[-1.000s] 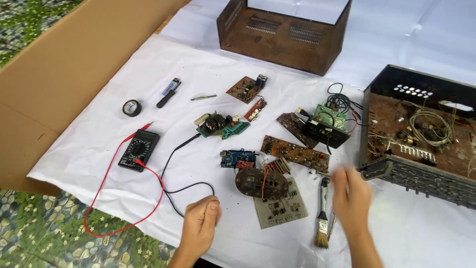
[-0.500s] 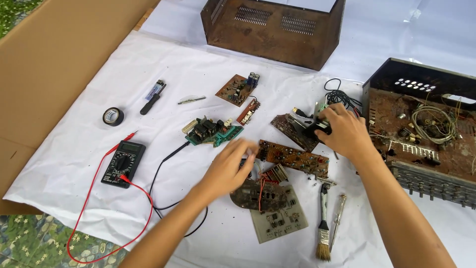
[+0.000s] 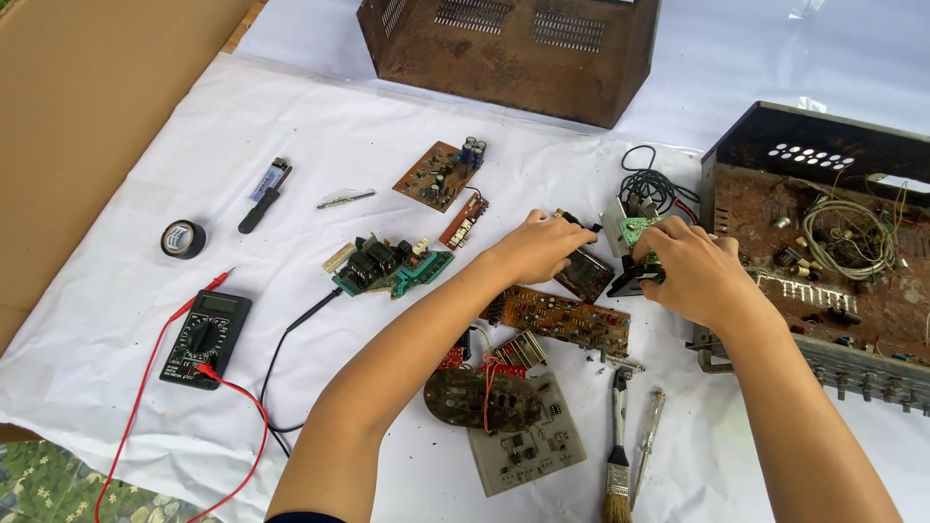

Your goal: Reassembling various circuit boards and electronic components into a chassis, connecting wires and using a screwdriver.

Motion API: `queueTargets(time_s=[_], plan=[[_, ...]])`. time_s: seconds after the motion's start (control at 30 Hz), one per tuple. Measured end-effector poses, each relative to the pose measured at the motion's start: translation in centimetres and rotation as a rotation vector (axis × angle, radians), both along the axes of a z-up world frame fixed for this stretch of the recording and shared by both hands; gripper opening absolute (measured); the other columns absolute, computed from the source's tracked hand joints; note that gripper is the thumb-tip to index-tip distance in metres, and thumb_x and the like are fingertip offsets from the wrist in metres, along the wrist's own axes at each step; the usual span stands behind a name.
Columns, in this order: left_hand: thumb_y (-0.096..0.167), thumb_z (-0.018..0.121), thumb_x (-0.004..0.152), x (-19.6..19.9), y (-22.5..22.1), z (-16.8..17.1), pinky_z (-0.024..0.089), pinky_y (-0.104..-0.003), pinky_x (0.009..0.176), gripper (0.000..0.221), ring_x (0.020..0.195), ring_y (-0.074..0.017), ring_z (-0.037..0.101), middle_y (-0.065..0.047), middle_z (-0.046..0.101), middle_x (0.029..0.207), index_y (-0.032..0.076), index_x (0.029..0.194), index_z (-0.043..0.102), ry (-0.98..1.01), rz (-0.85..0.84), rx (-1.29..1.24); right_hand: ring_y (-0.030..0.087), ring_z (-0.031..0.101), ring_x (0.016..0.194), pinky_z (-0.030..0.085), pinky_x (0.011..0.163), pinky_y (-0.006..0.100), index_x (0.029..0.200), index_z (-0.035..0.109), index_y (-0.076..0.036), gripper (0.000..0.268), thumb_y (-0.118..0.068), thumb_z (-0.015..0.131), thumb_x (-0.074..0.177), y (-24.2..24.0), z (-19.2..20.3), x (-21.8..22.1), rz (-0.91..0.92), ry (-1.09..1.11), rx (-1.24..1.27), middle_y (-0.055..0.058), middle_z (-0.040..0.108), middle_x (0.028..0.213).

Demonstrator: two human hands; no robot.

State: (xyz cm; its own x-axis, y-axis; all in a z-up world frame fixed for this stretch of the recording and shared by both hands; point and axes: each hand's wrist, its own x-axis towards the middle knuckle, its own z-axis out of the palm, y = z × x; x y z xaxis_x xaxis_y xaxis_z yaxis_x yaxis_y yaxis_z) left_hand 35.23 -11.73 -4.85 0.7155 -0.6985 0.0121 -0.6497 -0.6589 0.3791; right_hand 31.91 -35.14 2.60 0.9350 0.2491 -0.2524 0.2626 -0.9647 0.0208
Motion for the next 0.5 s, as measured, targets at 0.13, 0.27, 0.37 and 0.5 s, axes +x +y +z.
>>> queueTargets(time_s=[0.13,0.27,0.37,0.5], plan=[[0.012,0.066,0.098,0.8,0.1,-1.0,0.032,-0.058,0.114,0.044,0.129,-0.0298,0.057,-0.011,0.067,0.130,0.009,0.139,0.053,-0.030,-0.002,0.043,0.033,0.056,0.134,0.038,0.111,0.063,0.120,0.067,-0.022,0.041,-0.024,0.079,0.080,0.0,0.6,0.0,0.019,0.003,0.010,0.000,0.059,0.138],[0.027,0.075,0.092,2.1,0.6,-2.1,0.039,-0.056,0.098,0.055,0.120,-0.0305,0.055,-0.010,0.065,0.127,0.014,0.141,0.052,-0.083,-0.036,0.098,0.030,0.052,0.135,0.038,0.107,0.062,0.123,0.062,-0.026,0.036,-0.035,0.073,0.090,0.2,1.5,0.1,0.031,0.112,-0.014,0.000,0.049,0.144],[0.031,0.079,0.089,2.1,0.6,-1.1,0.039,-0.054,0.098,0.054,0.122,-0.0321,0.051,-0.011,0.060,0.131,0.014,0.135,0.056,-0.024,0.006,0.113,0.029,0.051,0.135,0.037,0.108,0.062,0.123,0.063,-0.026,0.036,-0.034,0.073,0.089,0.4,1.6,-0.1,0.028,0.105,-0.003,0.000,0.049,0.145],[0.033,0.083,0.086,1.3,0.1,2.1,0.036,-0.052,0.101,0.049,0.127,-0.0309,0.047,-0.009,0.058,0.129,0.016,0.128,0.065,0.193,0.109,0.140,0.029,0.050,0.135,0.035,0.109,0.061,0.122,0.063,-0.025,0.035,-0.032,0.073,0.089,0.3,1.6,-0.1,0.028,0.096,0.023,0.001,0.050,0.144]])
